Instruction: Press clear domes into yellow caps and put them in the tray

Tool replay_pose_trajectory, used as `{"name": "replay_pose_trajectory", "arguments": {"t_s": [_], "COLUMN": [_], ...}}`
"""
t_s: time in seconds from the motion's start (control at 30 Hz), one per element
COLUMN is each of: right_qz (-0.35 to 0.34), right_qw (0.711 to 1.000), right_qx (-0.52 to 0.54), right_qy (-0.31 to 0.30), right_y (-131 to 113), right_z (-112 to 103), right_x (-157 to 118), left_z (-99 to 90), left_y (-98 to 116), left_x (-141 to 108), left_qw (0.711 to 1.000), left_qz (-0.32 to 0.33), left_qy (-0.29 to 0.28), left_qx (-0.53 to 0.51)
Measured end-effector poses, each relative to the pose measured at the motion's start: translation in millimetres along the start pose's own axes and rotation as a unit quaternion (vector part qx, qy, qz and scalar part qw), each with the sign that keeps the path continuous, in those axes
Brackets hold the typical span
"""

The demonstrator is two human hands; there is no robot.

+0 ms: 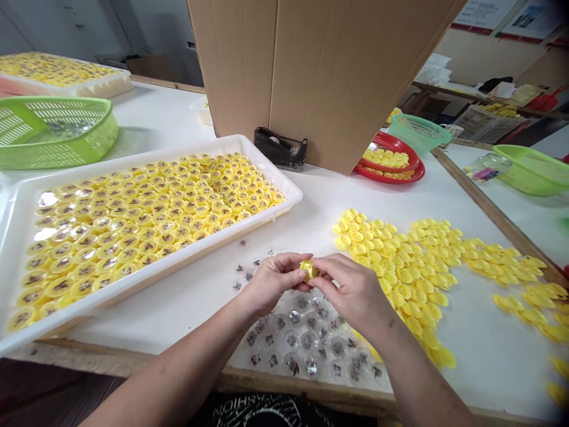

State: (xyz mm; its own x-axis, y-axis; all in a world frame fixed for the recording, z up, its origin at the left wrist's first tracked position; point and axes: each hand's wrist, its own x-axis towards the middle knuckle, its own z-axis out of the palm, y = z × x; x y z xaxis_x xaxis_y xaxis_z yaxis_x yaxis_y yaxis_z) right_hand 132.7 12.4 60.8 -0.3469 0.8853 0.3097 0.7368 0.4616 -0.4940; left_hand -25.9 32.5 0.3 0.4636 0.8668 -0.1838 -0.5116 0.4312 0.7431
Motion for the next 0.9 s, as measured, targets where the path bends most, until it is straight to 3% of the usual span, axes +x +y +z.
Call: {"name": "replay_pose_trajectory", "arguments": {"t_s": [0.13,0.23,0.37,0.47,0.57,0.63,0.77,0.9], "right_qz": [-0.002,0.0,0.065,0.145,0.191,0.209,0.199,0.21], "right_qw": [0.998,0.999,0.995,0.972,0.935,0.92,0.911,0.9], "right_qx": [-0.055,-0.041,0.066,0.187,0.292,0.327,0.36,0.382], "right_qy": [0.023,0.028,0.023,-0.013,-0.057,-0.046,-0.027,-0.03], "right_y": [-1.5,2.7,21.6,38.6,48.2,49.4,43.7,34.8], "right_z": [12.4,19.7,25.6,31.7,40.6,45.8,47.9,42.1], "right_x": [-3.8,-5.8,-5.2,-4.9,-7.1,-9.5,-13.2,-13.8], "left_z": [2.3,3.2,1.1,0.4,2.3,4.4,9.3,16.6], "left_y": [2.1,0.7,-0.1,1.2,3.7,6.7,11.9,8.7], "left_x": [-0.2,0.1,2.7,3.9,3.5,2.3,-1.4,-6.7], "left_qw": [1.0,0.999,0.994,0.983,0.962,0.937,0.886,0.861], "left_qz": [-0.017,0.001,0.031,0.055,0.073,0.086,0.089,0.096], "left_qy": [-0.009,-0.003,0.034,0.05,0.078,0.098,0.118,0.118], "left_qx": [0.009,0.036,0.103,0.165,0.25,0.324,0.44,0.486]}}
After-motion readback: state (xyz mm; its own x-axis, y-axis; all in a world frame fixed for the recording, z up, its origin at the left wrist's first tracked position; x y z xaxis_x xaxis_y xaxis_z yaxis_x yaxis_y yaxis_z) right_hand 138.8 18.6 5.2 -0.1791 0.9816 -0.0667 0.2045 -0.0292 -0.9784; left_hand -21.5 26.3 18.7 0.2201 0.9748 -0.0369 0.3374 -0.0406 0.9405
